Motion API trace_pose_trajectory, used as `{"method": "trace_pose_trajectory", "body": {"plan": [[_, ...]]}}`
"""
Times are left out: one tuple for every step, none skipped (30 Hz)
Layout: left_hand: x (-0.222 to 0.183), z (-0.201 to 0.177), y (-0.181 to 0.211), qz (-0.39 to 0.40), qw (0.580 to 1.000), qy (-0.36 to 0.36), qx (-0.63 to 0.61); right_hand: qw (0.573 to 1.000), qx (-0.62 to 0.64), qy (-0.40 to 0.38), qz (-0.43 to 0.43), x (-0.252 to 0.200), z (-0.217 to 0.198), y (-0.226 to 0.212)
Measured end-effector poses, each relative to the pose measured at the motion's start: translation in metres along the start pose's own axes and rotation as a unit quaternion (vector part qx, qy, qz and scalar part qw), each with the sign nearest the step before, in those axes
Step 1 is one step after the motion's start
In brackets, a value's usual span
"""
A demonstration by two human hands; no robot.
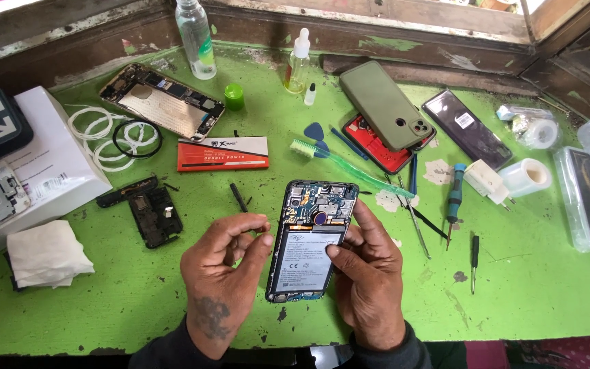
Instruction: The person cleans the internal components of a disassembled smartphone using a toothbrush and liquid from a bottle. They then use their fingers to adjust and connect small ribbon cables and connectors on the motherboard.
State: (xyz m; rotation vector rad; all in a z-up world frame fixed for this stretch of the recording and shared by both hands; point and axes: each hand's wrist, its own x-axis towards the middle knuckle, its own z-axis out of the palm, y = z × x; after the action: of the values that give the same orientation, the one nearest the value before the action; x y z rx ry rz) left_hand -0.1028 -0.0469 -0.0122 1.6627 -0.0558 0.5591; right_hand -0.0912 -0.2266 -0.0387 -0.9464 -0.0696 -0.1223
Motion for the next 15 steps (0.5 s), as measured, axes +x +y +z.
{"method": "trace_pose_trajectory", "body": {"plan": [[-0.0003,0.0001,0.0001,-0.001,1.000,0.001,0.000,1.000,0.000,0.000,0.001,-0.0004,0.0010,-0.0009],[0.0003,0.0003,0.0000,-0.011,1.000,0.000,-0.029,1.000,-0.003,-0.004,0.001,-0.0001,0.0023,-0.0017],[0.0008,0.0002,-0.0002,-0.022,0.998,-0.001,-0.059,1.000,-0.005,-0.007,0.000,0.0002,0.0037,-0.0024],[0.0009,0.0001,-0.0010,-0.023,0.998,0.000,-0.058,1.000,-0.005,-0.008,0.002,0.0002,0.0023,-0.0019],[0.0008,-0.0004,-0.0021,-0.023,0.997,-0.006,-0.075,1.000,-0.011,-0.003,-0.001,0.0000,0.0011,-0.0012],[0.0009,-0.0023,-0.0031,-0.023,0.996,-0.011,-0.091,1.000,-0.015,0.001,-0.003,-0.0002,0.0008,0.0007],[0.0002,-0.0030,-0.0032,-0.024,0.996,-0.009,-0.088,1.000,-0.013,0.000,0.000,-0.0009,0.0003,0.0013],[0.0004,-0.0037,-0.0032,-0.037,0.994,-0.014,-0.101,1.000,-0.016,0.002,0.000,-0.0009,0.0000,0.0019],[0.0008,-0.0039,-0.0030,-0.050,0.992,-0.020,-0.113,1.000,-0.019,0.004,-0.001,-0.0007,-0.0004,0.0020],[0.0018,-0.0049,-0.0030,-0.049,0.992,-0.020,-0.113,1.000,-0.019,0.004,-0.002,-0.0002,0.0017,0.0009],[0.0027,-0.0055,-0.0031,-0.046,0.992,-0.024,-0.111,1.000,-0.024,0.001,0.003,0.0004,0.0034,-0.0003],[0.0021,-0.0055,-0.0031,-0.046,0.992,-0.027,-0.110,1.000,-0.030,-0.001,0.009,-0.0003,0.0042,-0.0022],[0.0021,-0.0043,-0.0037,-0.047,0.992,-0.027,-0.111,0.999,-0.031,0.000,0.009,-0.0007,0.0035,-0.0033],[0.0027,-0.0041,-0.0044,-0.058,0.990,-0.024,-0.125,0.999,-0.038,0.003,0.014,-0.0004,0.0038,-0.0034],[0.0034,-0.0041,-0.0052,-0.069,0.988,-0.021,-0.139,0.999,-0.044,0.006,0.019,-0.0001,0.0042,-0.0034]]}}
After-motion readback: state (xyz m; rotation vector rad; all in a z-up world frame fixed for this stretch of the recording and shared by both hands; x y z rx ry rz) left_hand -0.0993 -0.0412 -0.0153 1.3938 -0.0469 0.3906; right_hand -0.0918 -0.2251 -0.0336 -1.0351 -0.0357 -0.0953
